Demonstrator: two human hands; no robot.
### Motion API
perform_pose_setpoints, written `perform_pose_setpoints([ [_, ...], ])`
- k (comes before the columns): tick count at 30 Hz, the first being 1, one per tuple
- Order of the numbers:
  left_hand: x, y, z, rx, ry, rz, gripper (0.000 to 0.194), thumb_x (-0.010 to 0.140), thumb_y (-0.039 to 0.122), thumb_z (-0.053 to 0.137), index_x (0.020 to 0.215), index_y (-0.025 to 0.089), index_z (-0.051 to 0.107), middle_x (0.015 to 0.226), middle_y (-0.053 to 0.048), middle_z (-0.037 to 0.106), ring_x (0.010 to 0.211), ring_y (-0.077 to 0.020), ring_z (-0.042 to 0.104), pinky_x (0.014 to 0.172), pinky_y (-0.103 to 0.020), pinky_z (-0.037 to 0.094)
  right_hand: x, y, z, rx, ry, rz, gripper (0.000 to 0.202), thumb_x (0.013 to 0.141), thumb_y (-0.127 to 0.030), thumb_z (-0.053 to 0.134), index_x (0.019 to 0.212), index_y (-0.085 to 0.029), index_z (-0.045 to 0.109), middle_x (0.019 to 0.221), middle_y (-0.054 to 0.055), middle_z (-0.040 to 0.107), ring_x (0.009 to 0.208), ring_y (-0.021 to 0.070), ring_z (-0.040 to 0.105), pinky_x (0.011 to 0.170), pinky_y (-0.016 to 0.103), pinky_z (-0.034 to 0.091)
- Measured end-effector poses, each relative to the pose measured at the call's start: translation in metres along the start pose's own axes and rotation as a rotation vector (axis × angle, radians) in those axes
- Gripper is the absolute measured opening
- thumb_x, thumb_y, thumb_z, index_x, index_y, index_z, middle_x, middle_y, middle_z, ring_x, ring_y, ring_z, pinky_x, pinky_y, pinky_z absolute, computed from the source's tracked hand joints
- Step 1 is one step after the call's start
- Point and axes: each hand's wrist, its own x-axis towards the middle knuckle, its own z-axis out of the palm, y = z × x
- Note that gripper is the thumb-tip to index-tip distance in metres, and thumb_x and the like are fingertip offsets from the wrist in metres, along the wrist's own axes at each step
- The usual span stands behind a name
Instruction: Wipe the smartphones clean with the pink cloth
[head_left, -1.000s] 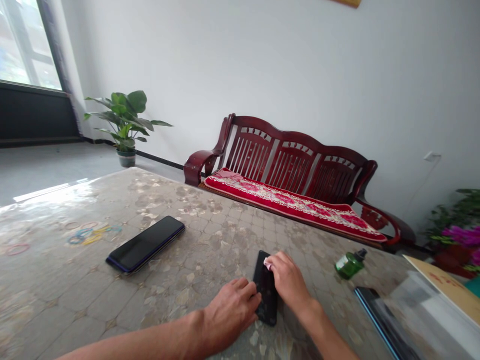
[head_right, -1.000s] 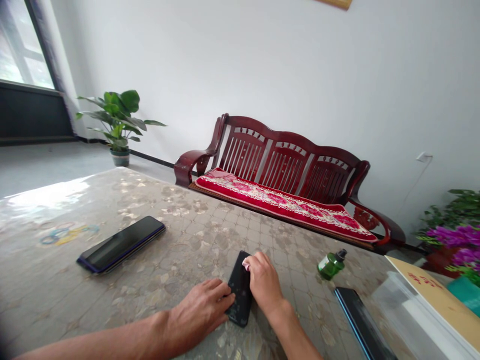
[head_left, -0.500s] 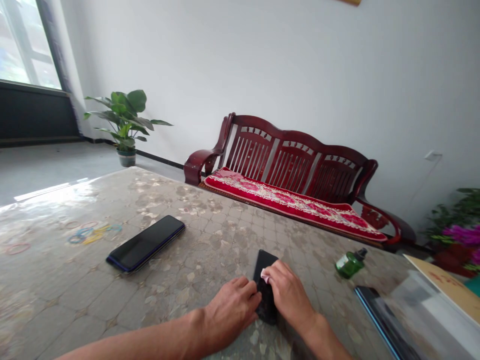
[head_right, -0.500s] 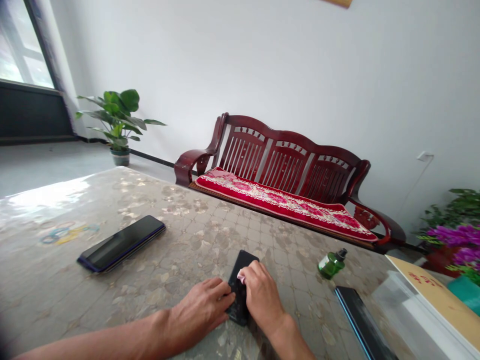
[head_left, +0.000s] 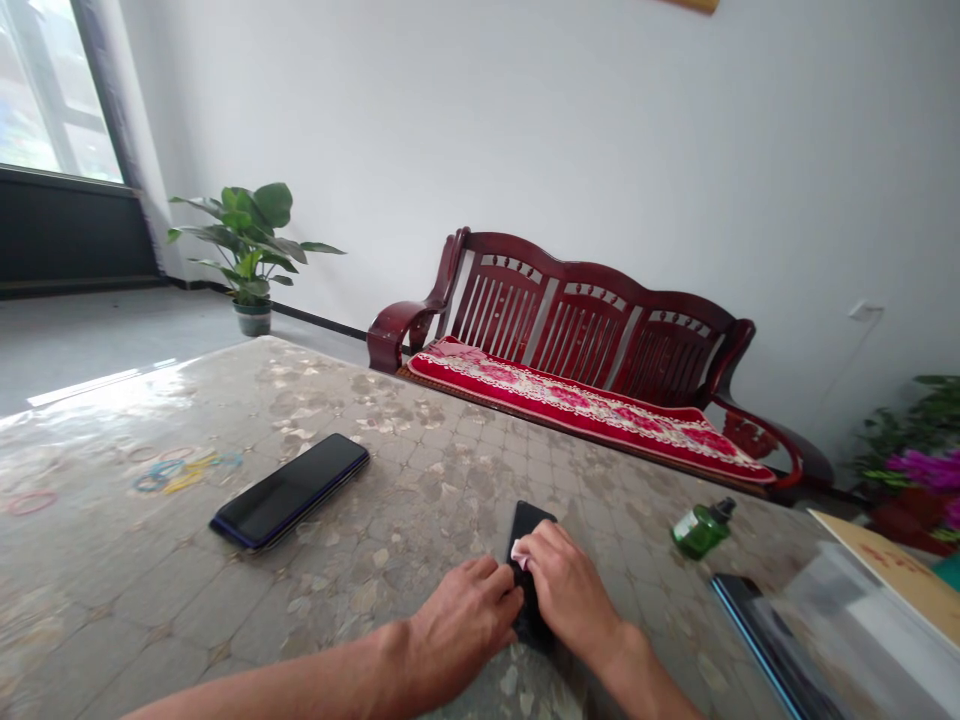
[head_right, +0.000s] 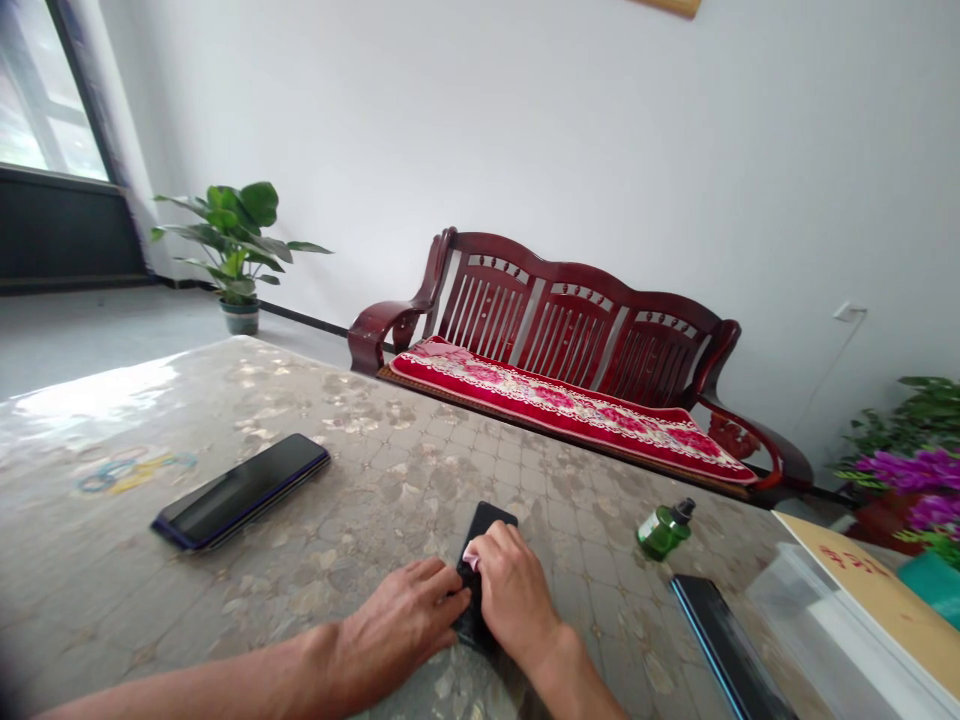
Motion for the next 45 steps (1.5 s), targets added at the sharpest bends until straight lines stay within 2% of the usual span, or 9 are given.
perform_pose_setpoints([
  [3,0.000,0.001,-0.002,0.000,-0.024,-0.003,0.019,0.092,0.033,0.065,0.101,0.016,0.062,0.103,-0.005,0.064,0.092,-0.0224,0.058,0.083,-0.034,0.048,-0.002,-0.003,0.002,0.001,-0.007,-0.022,0.027,0.088,-0.001,0.045,0.087,-0.022,0.062,0.090,0.002,0.060,0.089,0.0168,0.054,0.080,0.025,0.041],
  [11,-0.001,-0.001,0.002,0.002,-0.037,-0.002,0.025,0.093,0.036,0.064,0.109,0.017,0.061,0.102,-0.005,0.064,0.093,-0.0232,0.059,0.082,-0.034,0.050,0.031,0.002,0.011,-0.085,0.081,0.068,0.027,0.089,-0.002,0.044,0.085,-0.021,0.063,0.090,0.003,0.060,0.090,0.0179,0.054,0.081,0.026,0.041],
  [20,0.000,-0.001,0.001,-0.012,-0.022,0.005,0.025,0.093,0.034,0.064,0.109,0.015,0.062,0.107,-0.006,0.065,0.096,-0.0231,0.058,0.088,-0.035,0.049,0.005,-0.010,0.006,-0.008,-0.010,-0.004,0.026,0.088,-0.003,0.046,0.085,-0.022,0.064,0.090,0.002,0.061,0.089,0.0169,0.055,0.080,0.025,0.041],
  [29,-0.002,-0.001,-0.004,-0.017,-0.050,-0.010,0.024,0.093,0.034,0.064,0.109,0.017,0.062,0.103,-0.006,0.065,0.094,-0.0234,0.059,0.084,-0.034,0.051,0.038,0.000,0.012,-0.118,0.073,0.082,0.028,0.090,-0.003,0.044,0.082,-0.021,0.063,0.088,0.003,0.061,0.088,0.0170,0.054,0.080,0.025,0.040],
  [32,-0.002,-0.002,-0.004,-0.024,-0.055,-0.010,0.024,0.093,0.034,0.063,0.110,0.017,0.062,0.103,-0.006,0.065,0.095,-0.0234,0.059,0.085,-0.034,0.051,0.036,-0.003,0.011,-0.104,0.056,0.095,0.028,0.088,-0.002,0.044,0.082,-0.021,0.064,0.088,0.003,0.061,0.089,0.0169,0.055,0.080,0.025,0.040],
  [39,0.000,-0.003,0.003,-0.045,-0.033,-0.008,0.019,0.095,0.032,0.061,0.106,0.018,0.063,0.109,-0.006,0.064,0.100,-0.0233,0.057,0.091,-0.035,0.049,0.009,-0.020,0.003,-0.039,-0.028,0.039,0.027,0.087,-0.002,0.046,0.084,-0.022,0.064,0.092,0.003,0.062,0.091,0.0177,0.056,0.082,0.026,0.041],
  [45,-0.002,-0.002,0.001,-0.033,-0.039,-0.009,0.022,0.095,0.034,0.061,0.110,0.017,0.062,0.103,-0.006,0.065,0.095,-0.0226,0.058,0.087,-0.034,0.049,0.025,-0.012,0.008,-0.093,0.031,0.086,0.030,0.087,-0.001,0.044,0.085,-0.022,0.065,0.092,0.003,0.062,0.092,0.0185,0.055,0.082,0.026,0.041],
])
